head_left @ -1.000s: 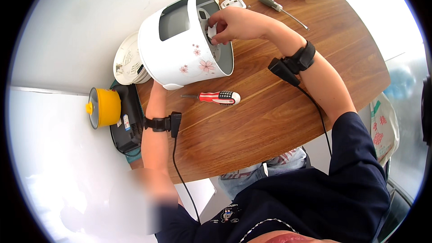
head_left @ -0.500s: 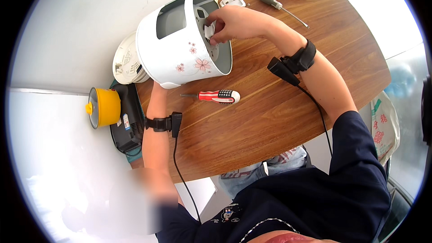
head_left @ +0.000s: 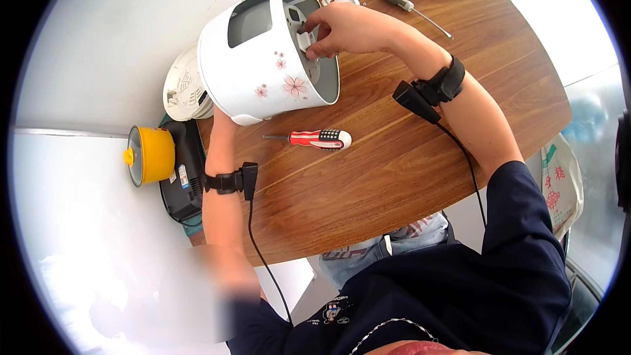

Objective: The person disassembles a white rice cooker using a screwdriver, removing the heating element and internal components. They then reassemble the cooker, securing the parts with screws and placing the inner pot back inside.

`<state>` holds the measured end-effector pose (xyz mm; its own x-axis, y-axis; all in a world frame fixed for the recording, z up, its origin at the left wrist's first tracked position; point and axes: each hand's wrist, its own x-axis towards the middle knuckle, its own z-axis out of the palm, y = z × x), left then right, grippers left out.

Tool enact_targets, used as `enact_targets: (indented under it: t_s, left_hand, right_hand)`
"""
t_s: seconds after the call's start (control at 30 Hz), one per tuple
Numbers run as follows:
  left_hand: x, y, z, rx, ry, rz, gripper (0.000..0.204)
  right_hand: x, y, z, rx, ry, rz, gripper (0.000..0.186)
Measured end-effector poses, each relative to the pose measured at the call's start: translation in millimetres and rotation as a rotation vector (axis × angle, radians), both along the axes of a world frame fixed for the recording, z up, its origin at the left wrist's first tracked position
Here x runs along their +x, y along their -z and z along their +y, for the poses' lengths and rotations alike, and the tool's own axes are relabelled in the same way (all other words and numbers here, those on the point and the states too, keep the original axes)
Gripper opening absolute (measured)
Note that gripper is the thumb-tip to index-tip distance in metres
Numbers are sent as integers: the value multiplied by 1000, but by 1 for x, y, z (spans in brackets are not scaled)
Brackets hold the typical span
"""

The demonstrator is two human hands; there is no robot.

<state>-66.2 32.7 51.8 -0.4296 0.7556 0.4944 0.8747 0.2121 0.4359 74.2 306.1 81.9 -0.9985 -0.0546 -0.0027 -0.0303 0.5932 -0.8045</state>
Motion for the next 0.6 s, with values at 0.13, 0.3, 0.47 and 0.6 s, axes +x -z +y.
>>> enact_targets:
  t_s: [0.13, 0.3, 0.47, 0.6]
  left_hand:
    - [-3, -1, -4, 10, -6, 24, 48]
    - [-3, 1, -8, 22, -13, 42, 48]
    - [-1, 0, -16, 35, -34, 65, 47]
    - [6, -2, -23, 49, -77, 80, 47]
  right_hand:
    - [-1, 3, -1, -5, -6, 14, 50]
    - [-4, 10, 0, -11, -12, 26, 44]
    - [-3, 8, -1, 3, 13, 45, 39]
    - [0, -1, 6, 152, 80, 144, 32]
